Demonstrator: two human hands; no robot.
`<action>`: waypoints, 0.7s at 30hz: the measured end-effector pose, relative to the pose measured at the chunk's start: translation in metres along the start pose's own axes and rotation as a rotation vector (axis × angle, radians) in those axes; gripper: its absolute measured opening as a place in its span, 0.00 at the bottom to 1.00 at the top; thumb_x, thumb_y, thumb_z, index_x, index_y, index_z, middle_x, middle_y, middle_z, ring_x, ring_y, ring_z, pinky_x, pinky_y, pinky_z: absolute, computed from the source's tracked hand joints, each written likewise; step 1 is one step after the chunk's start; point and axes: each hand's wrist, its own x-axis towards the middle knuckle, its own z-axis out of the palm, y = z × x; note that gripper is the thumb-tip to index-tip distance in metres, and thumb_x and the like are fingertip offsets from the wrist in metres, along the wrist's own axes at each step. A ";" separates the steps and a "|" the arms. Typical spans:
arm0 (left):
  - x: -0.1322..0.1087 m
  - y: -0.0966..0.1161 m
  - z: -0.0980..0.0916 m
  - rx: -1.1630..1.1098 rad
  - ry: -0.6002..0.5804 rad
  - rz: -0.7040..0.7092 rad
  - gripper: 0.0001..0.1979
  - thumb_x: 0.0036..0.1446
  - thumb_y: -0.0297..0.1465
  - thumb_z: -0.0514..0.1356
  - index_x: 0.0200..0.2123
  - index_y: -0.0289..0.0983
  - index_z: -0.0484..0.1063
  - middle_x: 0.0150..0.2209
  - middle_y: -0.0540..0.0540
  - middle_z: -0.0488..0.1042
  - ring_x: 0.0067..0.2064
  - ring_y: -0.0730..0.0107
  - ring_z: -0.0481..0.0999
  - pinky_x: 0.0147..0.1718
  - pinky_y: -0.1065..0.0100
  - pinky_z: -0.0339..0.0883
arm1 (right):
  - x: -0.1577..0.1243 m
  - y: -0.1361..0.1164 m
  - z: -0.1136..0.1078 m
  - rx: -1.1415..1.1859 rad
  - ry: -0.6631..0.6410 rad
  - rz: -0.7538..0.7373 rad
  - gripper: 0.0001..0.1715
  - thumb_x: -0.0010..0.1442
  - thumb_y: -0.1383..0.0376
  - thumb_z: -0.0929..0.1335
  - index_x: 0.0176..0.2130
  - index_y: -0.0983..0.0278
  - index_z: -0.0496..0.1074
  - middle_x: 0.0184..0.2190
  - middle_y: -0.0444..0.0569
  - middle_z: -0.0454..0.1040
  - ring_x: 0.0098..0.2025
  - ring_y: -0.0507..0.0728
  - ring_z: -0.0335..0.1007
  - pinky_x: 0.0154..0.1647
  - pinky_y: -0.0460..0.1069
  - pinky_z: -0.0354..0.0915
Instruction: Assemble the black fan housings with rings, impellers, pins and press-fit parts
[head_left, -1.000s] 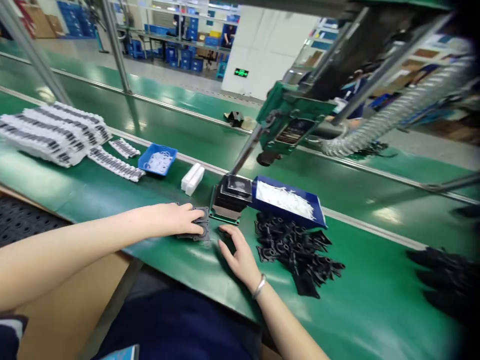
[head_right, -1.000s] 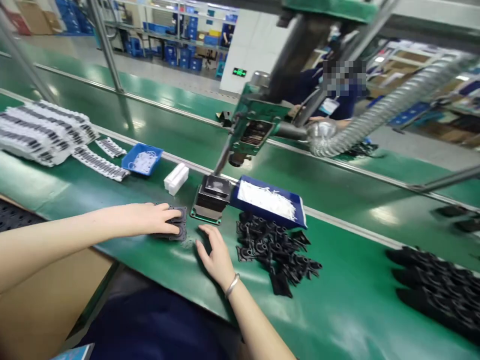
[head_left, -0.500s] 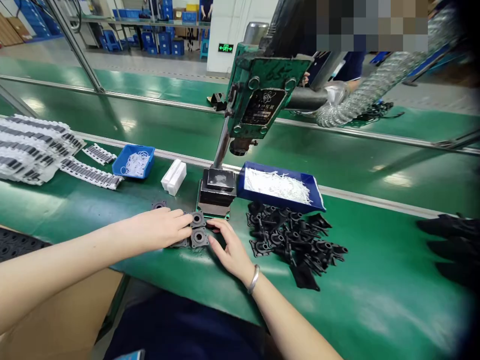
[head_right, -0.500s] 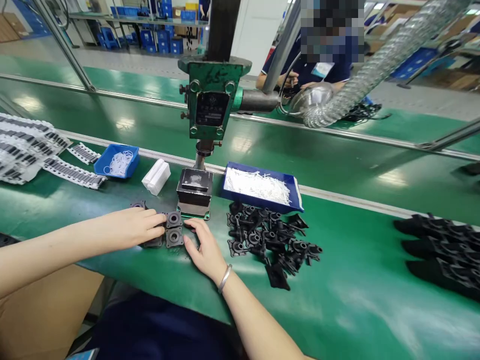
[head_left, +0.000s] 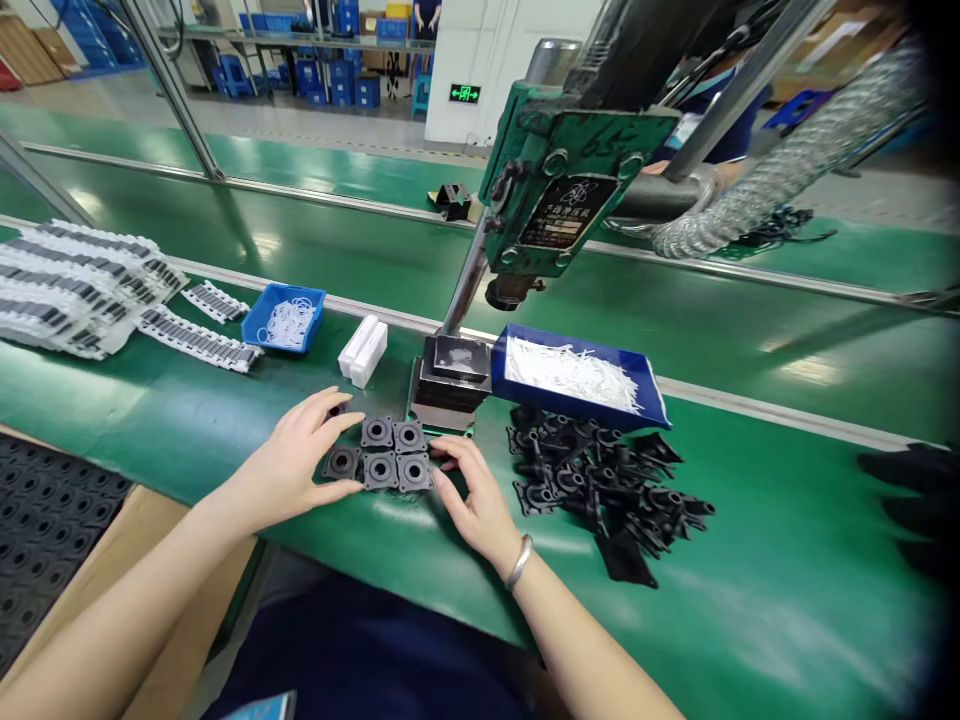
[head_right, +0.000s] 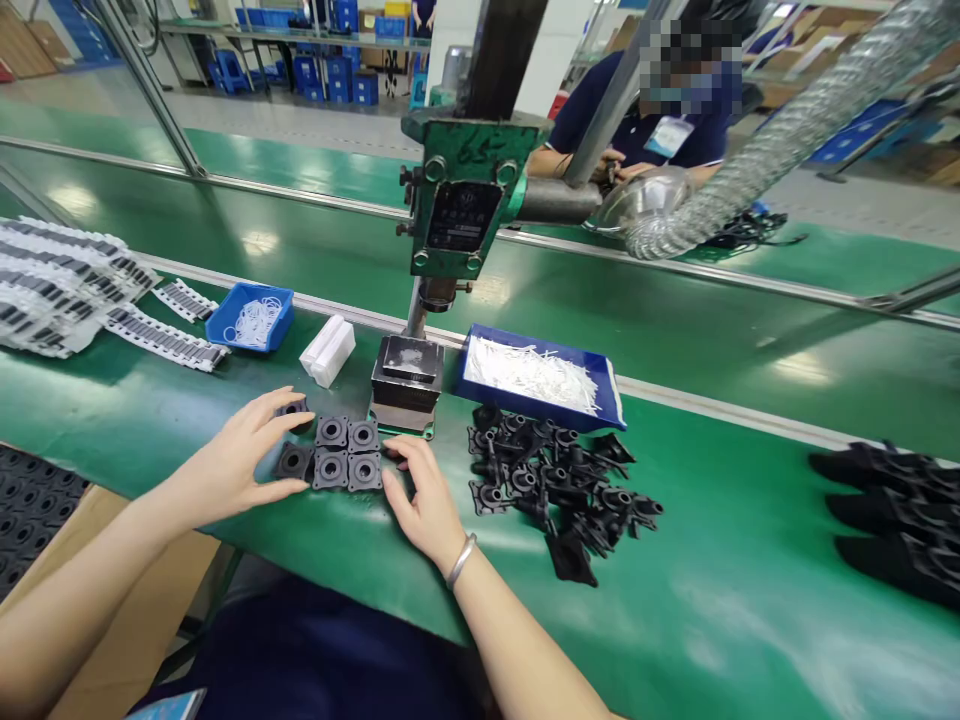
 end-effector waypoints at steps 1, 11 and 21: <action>-0.003 -0.001 0.009 -0.031 0.023 -0.043 0.39 0.54 0.46 0.66 0.64 0.39 0.57 0.67 0.33 0.56 0.69 0.39 0.52 0.63 0.40 0.57 | 0.000 -0.001 0.000 -0.011 0.023 -0.009 0.18 0.67 0.63 0.63 0.56 0.60 0.65 0.53 0.56 0.68 0.54 0.58 0.67 0.49 0.53 0.71; 0.001 -0.004 0.058 -0.175 0.126 0.052 0.43 0.52 0.47 0.68 0.65 0.38 0.55 0.64 0.33 0.60 0.69 0.43 0.52 0.64 0.40 0.55 | 0.022 -0.017 -0.002 -0.211 -0.155 -0.154 0.15 0.69 0.62 0.61 0.54 0.60 0.67 0.64 0.54 0.63 0.66 0.61 0.56 0.66 0.64 0.56; -0.004 0.021 0.052 0.017 0.165 0.087 0.11 0.60 0.40 0.63 0.40 0.39 0.72 0.61 0.38 0.68 0.68 0.44 0.55 0.65 0.37 0.44 | 0.018 -0.020 -0.005 -0.350 -0.141 -0.126 0.15 0.70 0.65 0.59 0.54 0.63 0.65 0.57 0.57 0.67 0.60 0.59 0.62 0.63 0.60 0.62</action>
